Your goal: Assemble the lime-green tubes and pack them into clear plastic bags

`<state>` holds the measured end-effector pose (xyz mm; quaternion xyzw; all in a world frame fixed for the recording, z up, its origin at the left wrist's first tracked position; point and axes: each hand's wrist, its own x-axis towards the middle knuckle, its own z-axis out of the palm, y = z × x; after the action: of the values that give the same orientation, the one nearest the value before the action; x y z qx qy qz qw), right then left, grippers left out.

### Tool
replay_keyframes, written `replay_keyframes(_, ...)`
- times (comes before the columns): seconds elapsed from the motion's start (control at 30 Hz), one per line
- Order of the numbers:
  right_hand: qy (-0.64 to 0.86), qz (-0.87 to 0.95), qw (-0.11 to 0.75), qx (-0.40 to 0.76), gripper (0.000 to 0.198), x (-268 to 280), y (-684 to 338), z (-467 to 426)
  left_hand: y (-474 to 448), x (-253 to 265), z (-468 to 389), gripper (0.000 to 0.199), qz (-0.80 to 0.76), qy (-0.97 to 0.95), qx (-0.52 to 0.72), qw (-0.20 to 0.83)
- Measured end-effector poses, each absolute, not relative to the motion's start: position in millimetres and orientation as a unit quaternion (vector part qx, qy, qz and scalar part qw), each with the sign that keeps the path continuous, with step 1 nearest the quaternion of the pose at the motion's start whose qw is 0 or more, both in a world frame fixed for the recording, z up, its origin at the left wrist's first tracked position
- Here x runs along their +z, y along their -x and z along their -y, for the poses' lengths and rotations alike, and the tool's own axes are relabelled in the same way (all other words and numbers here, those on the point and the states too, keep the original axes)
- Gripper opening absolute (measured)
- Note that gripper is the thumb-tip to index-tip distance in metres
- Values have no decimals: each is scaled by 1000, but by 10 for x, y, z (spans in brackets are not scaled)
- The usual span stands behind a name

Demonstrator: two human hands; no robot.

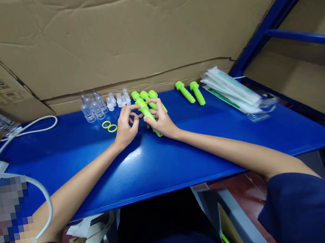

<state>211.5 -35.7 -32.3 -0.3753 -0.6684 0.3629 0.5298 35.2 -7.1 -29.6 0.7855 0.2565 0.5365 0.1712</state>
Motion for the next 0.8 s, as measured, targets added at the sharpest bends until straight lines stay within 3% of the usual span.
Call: replay_keyframes(0.8, 400, 664, 531, 343, 56, -365, -2141, 276, -356, -323, 85, 36, -285, -782, 519, 193)
